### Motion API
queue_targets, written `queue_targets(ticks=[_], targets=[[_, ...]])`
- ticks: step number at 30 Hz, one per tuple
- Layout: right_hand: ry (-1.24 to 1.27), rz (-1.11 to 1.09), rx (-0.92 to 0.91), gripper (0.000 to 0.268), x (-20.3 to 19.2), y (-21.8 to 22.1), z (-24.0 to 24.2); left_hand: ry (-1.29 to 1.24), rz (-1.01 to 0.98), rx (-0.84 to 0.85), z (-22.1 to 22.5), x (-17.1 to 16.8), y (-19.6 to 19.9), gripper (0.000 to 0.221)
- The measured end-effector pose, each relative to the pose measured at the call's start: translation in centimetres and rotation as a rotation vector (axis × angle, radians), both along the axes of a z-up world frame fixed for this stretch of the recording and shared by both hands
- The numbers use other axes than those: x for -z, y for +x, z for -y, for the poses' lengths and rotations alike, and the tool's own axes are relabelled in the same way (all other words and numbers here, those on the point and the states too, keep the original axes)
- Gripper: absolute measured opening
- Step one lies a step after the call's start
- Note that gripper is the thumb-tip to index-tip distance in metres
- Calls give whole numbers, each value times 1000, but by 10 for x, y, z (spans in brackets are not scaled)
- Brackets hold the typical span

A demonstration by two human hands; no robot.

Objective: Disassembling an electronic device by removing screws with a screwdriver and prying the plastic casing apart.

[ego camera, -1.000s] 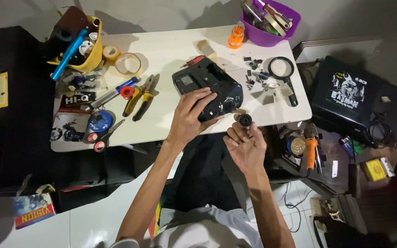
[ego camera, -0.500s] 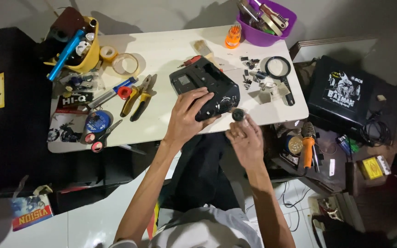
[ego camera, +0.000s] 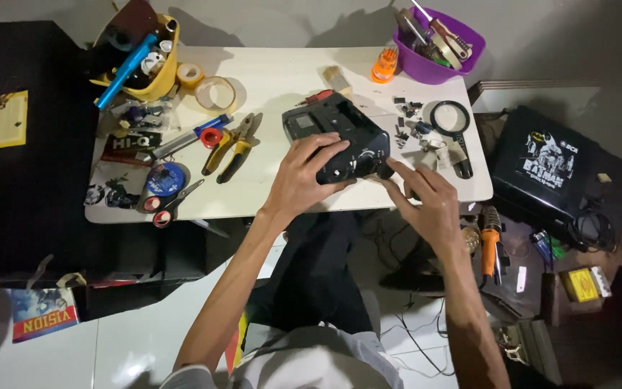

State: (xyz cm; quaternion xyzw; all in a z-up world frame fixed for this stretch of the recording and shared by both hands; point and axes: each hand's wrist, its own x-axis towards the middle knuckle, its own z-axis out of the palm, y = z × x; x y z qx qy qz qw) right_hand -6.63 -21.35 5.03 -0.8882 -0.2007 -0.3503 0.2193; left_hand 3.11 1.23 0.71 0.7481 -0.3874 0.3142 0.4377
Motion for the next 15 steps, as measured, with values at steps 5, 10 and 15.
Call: queue_targets(ticks=[5, 10, 15], targets=[[-182, 8, -61, 28, -24, 6, -3, -9, -68, 29, 0, -1, 1, 60], [-340, 2, -127, 20, -47, 14, -8, 11, -92, 65, -7, -10, -1, 53], [-575, -81, -148, 24, -67, 17, -7, 25, -124, 134, -10, -9, 2, 58]])
